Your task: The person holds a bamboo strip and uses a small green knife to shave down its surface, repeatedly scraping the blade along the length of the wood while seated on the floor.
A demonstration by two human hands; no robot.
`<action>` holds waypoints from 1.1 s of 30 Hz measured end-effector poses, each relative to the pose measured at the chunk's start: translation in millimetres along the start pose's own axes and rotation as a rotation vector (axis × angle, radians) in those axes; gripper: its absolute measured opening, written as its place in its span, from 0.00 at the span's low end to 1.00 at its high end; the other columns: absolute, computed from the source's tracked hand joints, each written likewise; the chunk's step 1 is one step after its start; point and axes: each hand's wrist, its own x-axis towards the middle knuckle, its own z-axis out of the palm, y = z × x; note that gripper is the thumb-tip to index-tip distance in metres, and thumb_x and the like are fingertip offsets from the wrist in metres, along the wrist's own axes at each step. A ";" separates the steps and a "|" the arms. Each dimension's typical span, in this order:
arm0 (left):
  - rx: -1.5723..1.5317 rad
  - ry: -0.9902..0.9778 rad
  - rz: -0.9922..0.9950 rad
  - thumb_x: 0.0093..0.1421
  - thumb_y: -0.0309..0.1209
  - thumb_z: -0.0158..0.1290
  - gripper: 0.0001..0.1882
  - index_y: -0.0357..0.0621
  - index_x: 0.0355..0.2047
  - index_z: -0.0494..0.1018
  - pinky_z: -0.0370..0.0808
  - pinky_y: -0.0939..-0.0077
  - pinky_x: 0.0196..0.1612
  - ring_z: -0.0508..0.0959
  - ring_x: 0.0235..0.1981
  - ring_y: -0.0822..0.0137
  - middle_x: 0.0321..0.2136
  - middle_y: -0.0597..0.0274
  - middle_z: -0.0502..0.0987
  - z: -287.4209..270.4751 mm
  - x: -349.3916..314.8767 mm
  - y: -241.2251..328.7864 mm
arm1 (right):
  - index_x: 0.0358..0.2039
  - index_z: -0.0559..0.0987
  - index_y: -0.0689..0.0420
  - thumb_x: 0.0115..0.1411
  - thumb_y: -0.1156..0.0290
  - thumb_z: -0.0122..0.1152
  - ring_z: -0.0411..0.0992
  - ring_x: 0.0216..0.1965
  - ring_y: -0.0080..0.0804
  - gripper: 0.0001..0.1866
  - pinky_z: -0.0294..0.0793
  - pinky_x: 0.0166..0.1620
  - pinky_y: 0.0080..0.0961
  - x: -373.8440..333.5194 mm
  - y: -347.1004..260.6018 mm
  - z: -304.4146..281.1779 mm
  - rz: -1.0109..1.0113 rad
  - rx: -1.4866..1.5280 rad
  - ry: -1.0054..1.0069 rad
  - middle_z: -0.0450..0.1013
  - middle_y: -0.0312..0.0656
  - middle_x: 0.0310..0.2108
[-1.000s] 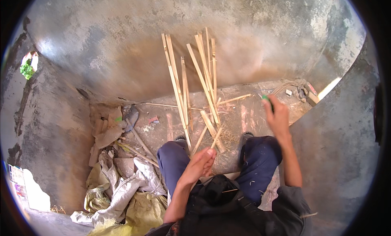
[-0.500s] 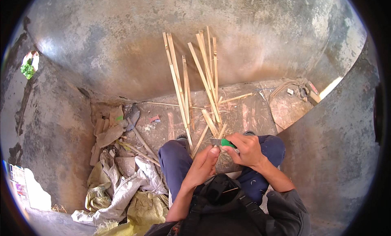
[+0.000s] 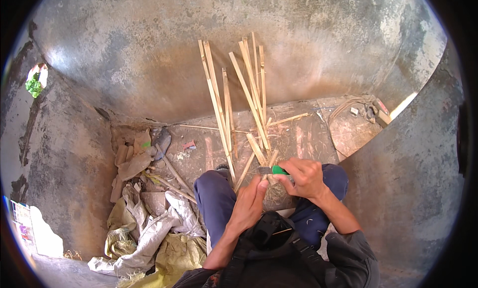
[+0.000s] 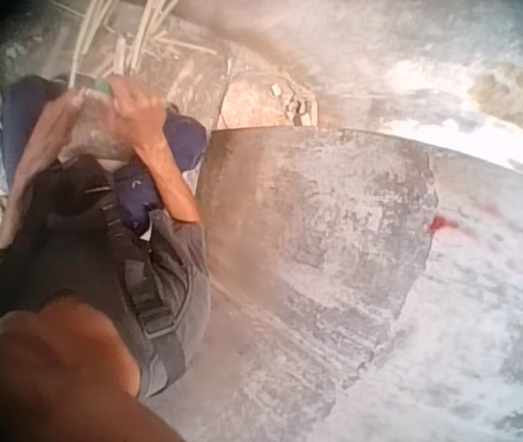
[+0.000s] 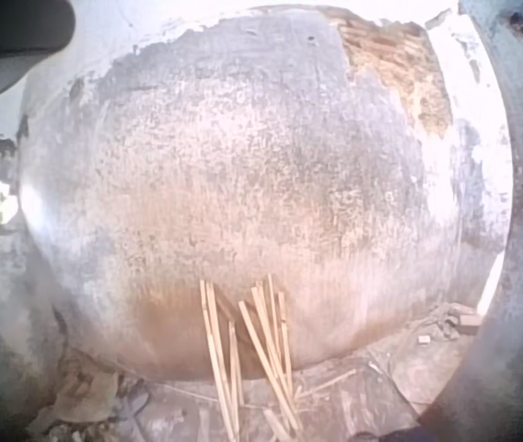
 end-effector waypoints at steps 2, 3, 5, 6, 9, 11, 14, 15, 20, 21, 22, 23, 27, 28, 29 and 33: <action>-0.003 0.006 0.027 0.81 0.36 0.45 0.14 0.35 0.46 0.69 0.67 0.50 0.32 0.72 0.24 0.38 0.22 0.38 0.71 0.4 1.7 -1.8 | 0.40 0.85 0.50 0.62 0.55 0.73 0.79 0.24 0.35 0.13 0.76 0.26 0.32 2.1 1.9 -1.3 -0.020 -0.028 0.007 0.77 0.35 0.26; -0.004 0.011 0.040 0.81 0.36 0.45 0.14 0.35 0.46 0.69 0.67 0.50 0.32 0.71 0.24 0.38 0.22 0.38 0.71 1.0 2.2 -2.9 | 0.40 0.85 0.49 0.62 0.55 0.73 0.79 0.23 0.34 0.13 0.75 0.25 0.32 3.1 2.7 -2.2 -0.030 -0.043 0.010 0.76 0.34 0.26; -0.005 0.023 0.065 0.81 0.36 0.45 0.14 0.35 0.45 0.69 0.67 0.50 0.32 0.71 0.24 0.38 0.22 0.38 0.70 2.1 2.4 -4.5 | 0.40 0.85 0.49 0.62 0.55 0.73 0.78 0.23 0.34 0.13 0.74 0.25 0.31 3.7 4.0 -3.6 -0.032 -0.053 0.014 0.75 0.34 0.25; -0.013 0.017 0.049 0.81 0.37 0.45 0.14 0.35 0.45 0.69 0.67 0.50 0.32 0.71 0.24 0.39 0.22 0.39 0.70 1.8 2.5 -3.5 | 0.40 0.85 0.49 0.62 0.55 0.73 0.78 0.22 0.34 0.13 0.74 0.25 0.31 4.1 4.1 -3.9 -0.033 -0.058 0.016 0.74 0.34 0.25; -0.037 0.011 0.033 0.82 0.40 0.44 0.17 0.36 0.43 0.68 0.67 0.58 0.30 0.69 0.23 0.51 0.22 0.48 0.68 0.8 2.7 -0.7 | 0.40 0.86 0.48 0.62 0.54 0.73 0.77 0.22 0.33 0.13 0.74 0.25 0.31 6.9 3.1 -5.1 -0.041 -0.074 0.010 0.73 0.34 0.25; -0.056 0.019 0.073 0.83 0.46 0.42 0.22 0.38 0.39 0.68 0.68 0.72 0.25 0.65 0.20 0.74 0.20 0.67 0.64 0.6 4.7 -8.0 | 0.39 0.85 0.52 0.62 0.55 0.73 0.76 0.22 0.35 0.14 0.73 0.25 0.32 9.1 1.1 -5.0 -0.043 -0.065 0.008 0.74 0.35 0.24; -0.089 0.008 0.062 0.83 0.47 0.41 0.23 0.39 0.39 0.68 0.68 0.73 0.24 0.64 0.20 0.75 0.21 0.68 0.63 -1.3 5.5 -14.5 | 0.40 0.86 0.51 0.62 0.56 0.73 0.77 0.22 0.36 0.13 0.74 0.25 0.34 11.2 2.1 -3.7 -0.040 -0.078 0.003 0.75 0.35 0.26; -0.073 0.001 0.051 0.83 0.45 0.42 0.22 0.37 0.39 0.68 0.67 0.67 0.26 0.67 0.21 0.67 0.20 0.61 0.65 -2.1 4.5 -15.5 | 0.41 0.86 0.50 0.62 0.56 0.73 0.77 0.23 0.35 0.13 0.75 0.26 0.34 11.4 4.3 -3.9 -0.038 -0.086 -0.001 0.76 0.35 0.27; -0.174 -0.093 -0.144 0.81 0.39 0.45 0.18 0.35 0.39 0.68 0.67 0.59 0.28 0.72 0.20 0.54 0.20 0.48 0.67 -6.1 -30.3 -21.3 | 0.46 0.85 0.61 0.72 0.59 0.64 0.79 0.25 0.51 0.17 0.74 0.29 0.43 5.3 136.8 -51.4 0.622 -0.374 0.363 0.80 0.52 0.26; -0.105 -0.035 -0.078 0.81 0.39 0.46 0.18 0.36 0.38 0.68 0.67 0.63 0.27 0.70 0.20 0.61 0.19 0.55 0.67 -9.0 -29.5 -24.6 | 0.46 0.85 0.61 0.73 0.59 0.63 0.79 0.25 0.50 0.17 0.73 0.29 0.43 9.4 147.1 -64.9 0.595 -0.334 0.409 0.79 0.53 0.25; -0.036 0.022 -0.012 0.81 0.39 0.48 0.18 0.37 0.37 0.69 0.67 0.68 0.26 0.68 0.20 0.68 0.19 0.61 0.67 -12.2 -26.8 -29.5 | 0.46 0.85 0.61 0.74 0.59 0.62 0.78 0.24 0.49 0.17 0.73 0.29 0.43 13.0 154.7 -75.2 0.567 -0.293 0.454 0.78 0.53 0.24; 0.026 0.080 0.048 0.81 0.39 0.49 0.18 0.38 0.36 0.70 0.66 0.72 0.25 0.66 0.21 0.76 0.19 0.68 0.66 -11.1 -25.3 -33.4 | 0.47 0.85 0.61 0.75 0.59 0.61 0.78 0.23 0.49 0.16 0.72 0.30 0.42 16.5 157.7 -81.8 0.538 -0.254 0.489 0.77 0.53 0.23; 0.082 0.160 0.092 0.78 0.37 0.54 0.14 0.37 0.39 0.75 0.66 0.71 0.25 0.69 0.21 0.76 0.18 0.62 0.71 -9.3 -6.6 -22.6 | 0.44 0.83 0.60 0.74 0.63 0.62 0.78 0.25 0.47 0.12 0.71 0.29 0.40 12.9 83.2 -41.9 0.473 -0.042 0.177 0.78 0.50 0.25; 0.095 0.171 0.099 0.78 0.36 0.55 0.14 0.37 0.39 0.75 0.66 0.71 0.25 0.69 0.20 0.76 0.18 0.61 0.71 -8.5 -5.4 -18.0 | 0.44 0.83 0.60 0.73 0.64 0.63 0.79 0.25 0.46 0.11 0.72 0.29 0.40 9.6 70.5 -34.1 0.468 0.031 0.124 0.78 0.49 0.26; 0.102 0.178 0.106 0.77 0.35 0.55 0.13 0.37 0.39 0.76 0.66 0.71 0.25 0.69 0.20 0.76 0.18 0.60 0.72 -7.7 -4.6 -13.6 | 0.44 0.83 0.59 0.72 0.65 0.64 0.79 0.26 0.46 0.10 0.73 0.30 0.40 6.4 58.4 -28.5 0.463 0.099 0.067 0.79 0.49 0.27; 0.116 0.185 0.111 0.76 0.32 0.58 0.11 0.36 0.39 0.76 0.66 0.69 0.24 0.69 0.19 0.75 0.18 0.58 0.73 -3.8 -7.5 -3.1 | 0.41 0.83 0.57 0.68 0.63 0.69 0.79 0.25 0.44 0.10 0.76 0.30 0.37 -1.0 20.2 -7.0 0.191 0.234 0.074 0.79 0.45 0.28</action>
